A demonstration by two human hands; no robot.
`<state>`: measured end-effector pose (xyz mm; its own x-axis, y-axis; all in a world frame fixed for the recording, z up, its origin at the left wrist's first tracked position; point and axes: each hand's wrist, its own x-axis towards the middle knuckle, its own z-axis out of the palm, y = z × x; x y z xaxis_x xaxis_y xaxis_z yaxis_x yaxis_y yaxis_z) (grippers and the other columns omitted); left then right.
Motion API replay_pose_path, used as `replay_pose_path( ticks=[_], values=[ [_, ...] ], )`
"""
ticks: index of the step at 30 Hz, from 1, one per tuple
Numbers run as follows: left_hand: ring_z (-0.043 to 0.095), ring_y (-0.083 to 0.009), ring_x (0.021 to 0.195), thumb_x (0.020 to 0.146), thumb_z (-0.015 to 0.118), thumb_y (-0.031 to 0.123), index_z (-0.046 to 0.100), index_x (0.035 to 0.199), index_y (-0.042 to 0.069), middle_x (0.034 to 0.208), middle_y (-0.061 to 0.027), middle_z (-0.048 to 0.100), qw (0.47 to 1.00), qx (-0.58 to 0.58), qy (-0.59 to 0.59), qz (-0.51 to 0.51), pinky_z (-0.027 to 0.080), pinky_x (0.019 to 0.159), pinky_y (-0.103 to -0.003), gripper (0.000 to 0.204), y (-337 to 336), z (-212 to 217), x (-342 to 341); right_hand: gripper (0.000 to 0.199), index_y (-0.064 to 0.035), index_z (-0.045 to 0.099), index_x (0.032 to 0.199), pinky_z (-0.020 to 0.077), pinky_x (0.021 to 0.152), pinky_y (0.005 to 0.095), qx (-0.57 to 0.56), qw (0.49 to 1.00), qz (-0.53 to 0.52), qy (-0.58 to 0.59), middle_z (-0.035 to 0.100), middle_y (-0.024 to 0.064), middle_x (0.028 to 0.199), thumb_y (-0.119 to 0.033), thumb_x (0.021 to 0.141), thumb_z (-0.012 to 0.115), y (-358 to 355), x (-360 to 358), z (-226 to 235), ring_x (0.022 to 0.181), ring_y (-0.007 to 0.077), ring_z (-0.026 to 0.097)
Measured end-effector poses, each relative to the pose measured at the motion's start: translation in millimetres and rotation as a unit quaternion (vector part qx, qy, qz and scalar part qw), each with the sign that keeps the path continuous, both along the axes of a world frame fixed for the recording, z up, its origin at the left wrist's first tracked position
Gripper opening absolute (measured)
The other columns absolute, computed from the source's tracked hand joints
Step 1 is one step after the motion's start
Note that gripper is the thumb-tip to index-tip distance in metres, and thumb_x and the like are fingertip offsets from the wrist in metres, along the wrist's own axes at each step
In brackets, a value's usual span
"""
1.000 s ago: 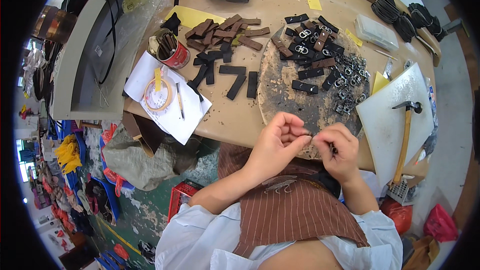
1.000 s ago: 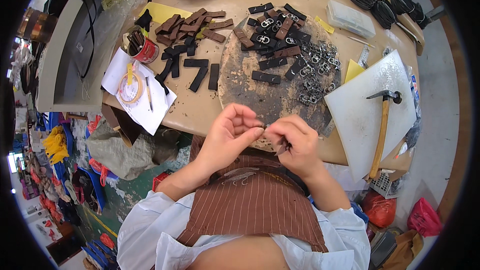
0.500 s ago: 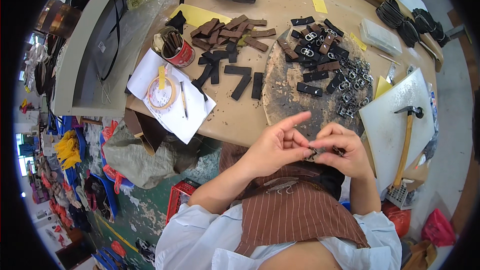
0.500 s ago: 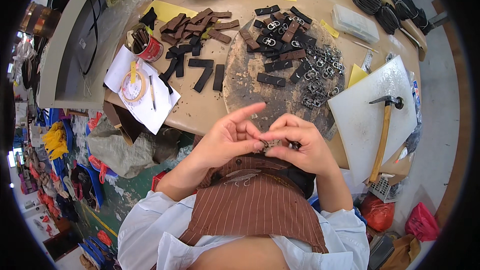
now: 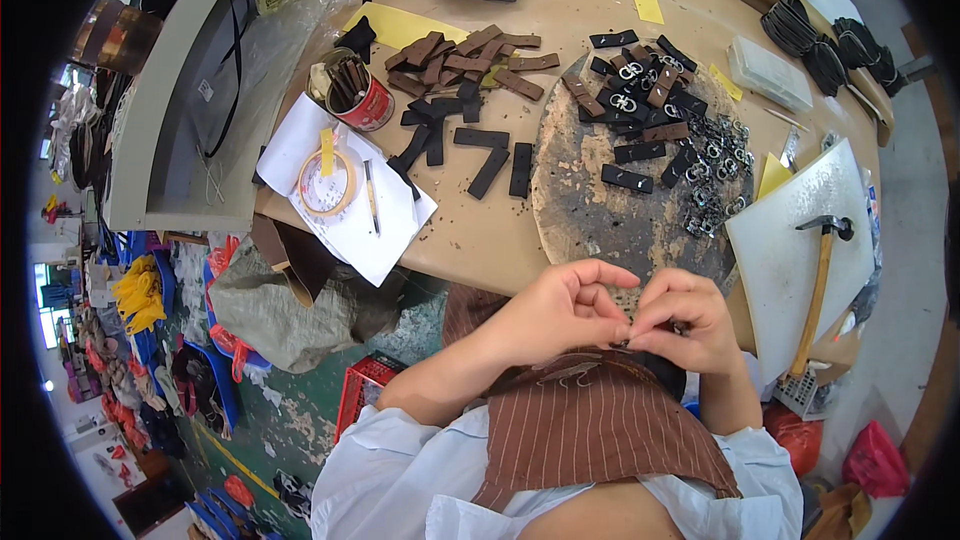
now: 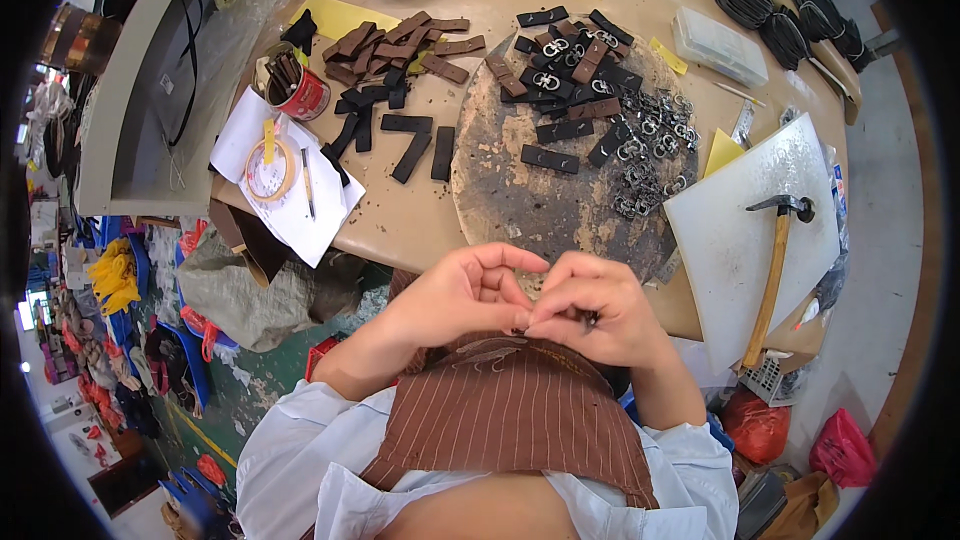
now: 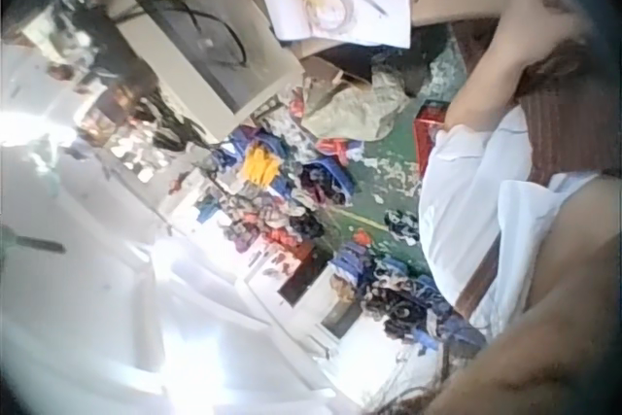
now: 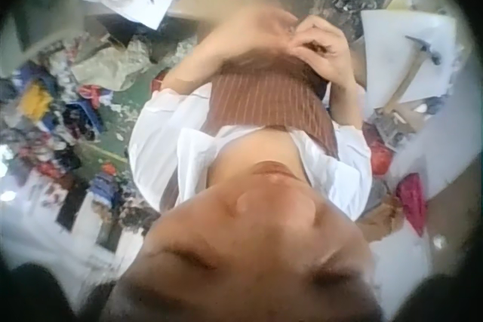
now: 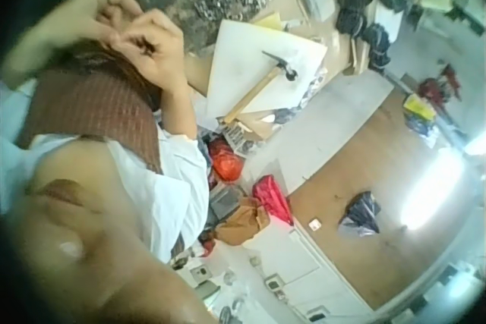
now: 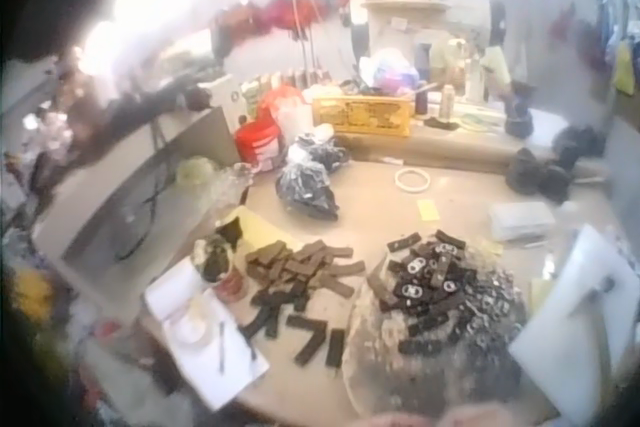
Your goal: The person assembles small keychains by attaching metal clasps to short black leather straps. They repeatedly pick up a strap and a clasp, thread the strap through the clasp, and place the finished unit on the table. The process is repetitive and performed one at a time.
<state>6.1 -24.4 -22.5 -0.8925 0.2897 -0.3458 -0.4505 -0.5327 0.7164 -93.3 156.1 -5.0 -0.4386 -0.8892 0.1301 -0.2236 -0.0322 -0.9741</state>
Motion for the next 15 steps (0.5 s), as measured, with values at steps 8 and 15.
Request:
replay_pose_path(
  ticks=[8, 15],
  values=[
    [0.063, -0.0127, 0.079, 0.085, 0.06, 0.01, 0.053, 0.102, 0.003, 0.09, -0.0062, 0.061, 0.965, 0.247, -0.082, 0.033, 0.055, 0.07, -0.022, 0.019, 7, -15, -7, 0.021, -0.0008, 0.059, 0.089, 0.0426, 0.071, 0.0226, -0.122, 0.975, -0.067, -0.174, 0.055, 0.0112, 0.096, -0.002, 0.072, 0.07, -12, 8, -9, 0.08, 0.0132, 0.054],
    [0.062, -0.0264, 0.078, 0.07, 0.069, 0.005, 0.063, 0.096, 0.003, 0.084, -0.0126, 0.062, 0.595, -0.747, 0.105, 0.278, 0.049, 0.07, -0.032, 0.026, -83, -41, -31, 0.015, 0.0, 0.057, 0.091, 0.0419, 0.059, 0.0179, -0.032, 0.95, -0.258, -0.173, 0.061, 0.0027, 0.076, 0.001, 0.078, 0.064, -3, 3, -31, 0.064, 0.0047, 0.052]
  ],
)
